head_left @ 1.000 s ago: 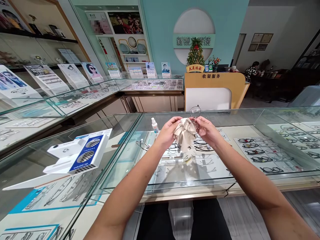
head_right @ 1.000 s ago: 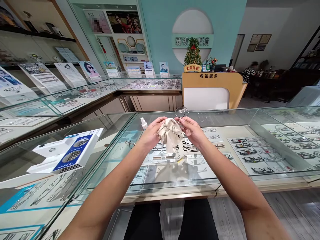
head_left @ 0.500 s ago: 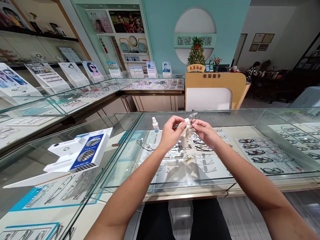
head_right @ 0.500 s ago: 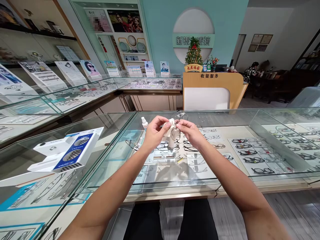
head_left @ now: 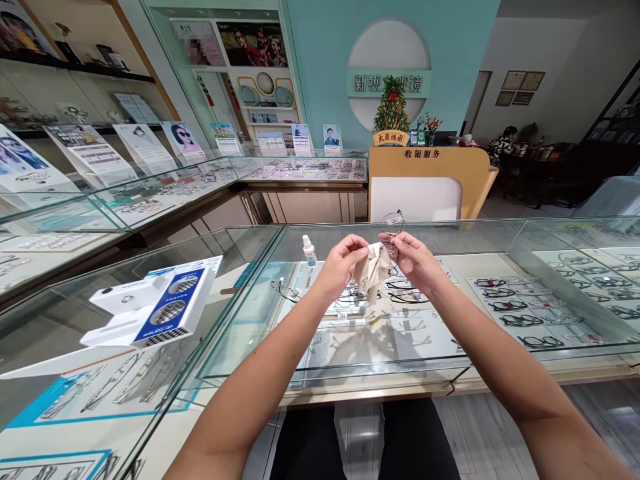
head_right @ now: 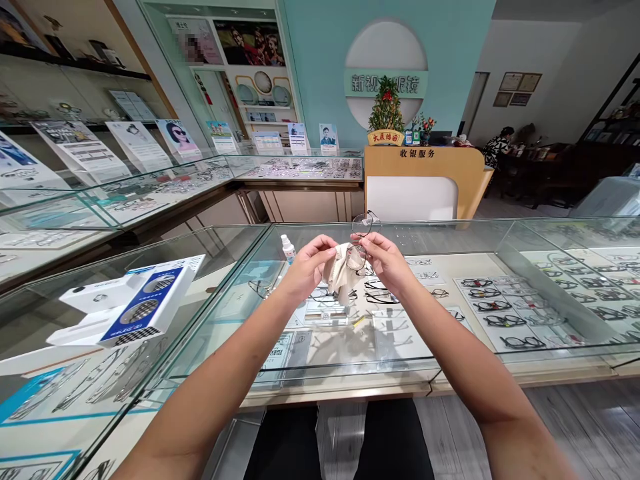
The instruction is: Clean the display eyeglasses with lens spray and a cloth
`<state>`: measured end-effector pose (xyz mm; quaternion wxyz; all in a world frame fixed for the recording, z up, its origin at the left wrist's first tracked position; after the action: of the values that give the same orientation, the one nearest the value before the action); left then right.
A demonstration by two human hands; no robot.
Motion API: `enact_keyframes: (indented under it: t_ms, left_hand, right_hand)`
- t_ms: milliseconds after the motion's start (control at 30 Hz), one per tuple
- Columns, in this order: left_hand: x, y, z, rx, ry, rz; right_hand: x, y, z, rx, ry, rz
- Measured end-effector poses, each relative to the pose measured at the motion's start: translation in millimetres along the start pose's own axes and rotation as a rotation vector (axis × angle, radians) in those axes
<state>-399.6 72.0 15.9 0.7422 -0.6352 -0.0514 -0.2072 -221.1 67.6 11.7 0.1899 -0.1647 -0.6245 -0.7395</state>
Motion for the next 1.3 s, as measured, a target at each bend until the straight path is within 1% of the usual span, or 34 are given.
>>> enact_keyframes:
  t_ms: [100,167,267,367,567,767,1067,1133,1233,1300]
  left_hand:
    - [4,3,-4,-0.042,0.05,0.002]
    - [5,6,-5,-0.017,0.075,0.039]
    - [6,10,-5,0.034,0.082,0.107]
    - [6,13,-4,0.039,0.075,0.141]
    - [7,7,-3,0.118,0.053,0.214]
    - [6,4,-2,0.138,0.026,0.203]
    - [-4,-4,-2,0.225,-0.096,0.265]
    - [-3,-4,-1,0.216,-0.071,0.241]
    - [0,2,0,0.13,-0.005,0.169]
    - [-1,5,0,0.091,-0.011,0.172]
  right_hand:
    - [5,-3,-3,0.029,0.052,0.005]
    - [8,-5,-5,0.043,0.075,-0.001]
    - [10,-7,-7,0.05,0.073,-0.001]
    - [9,-6,-7,0.046,0.055,-0.003]
    - [4,6,-4,-0.025,0.001,0.006]
    - [-2,14,0,-0.079,-0.044,-0.007]
    - [-8,14,2,-0.098,-0.05,-0.044]
    - [-7,14,1,-0.092,-0.039,-0.024]
    - [-4,14,0,-0.077,-0.028,-0.014]
    - [-3,14,-1,-0.078,-0.034,-0.027]
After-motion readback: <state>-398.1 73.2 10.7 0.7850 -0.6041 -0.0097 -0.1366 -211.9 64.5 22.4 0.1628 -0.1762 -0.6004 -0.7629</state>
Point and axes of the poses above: each hand's wrist, its own z-axis towards the middle knuckle, its own x-axis out of the palm, y = z × x, the point moved 6 cm from there along z, towards the middle knuckle, and after that the axes turned 9 degrees about -y, right-handed, at the moved point
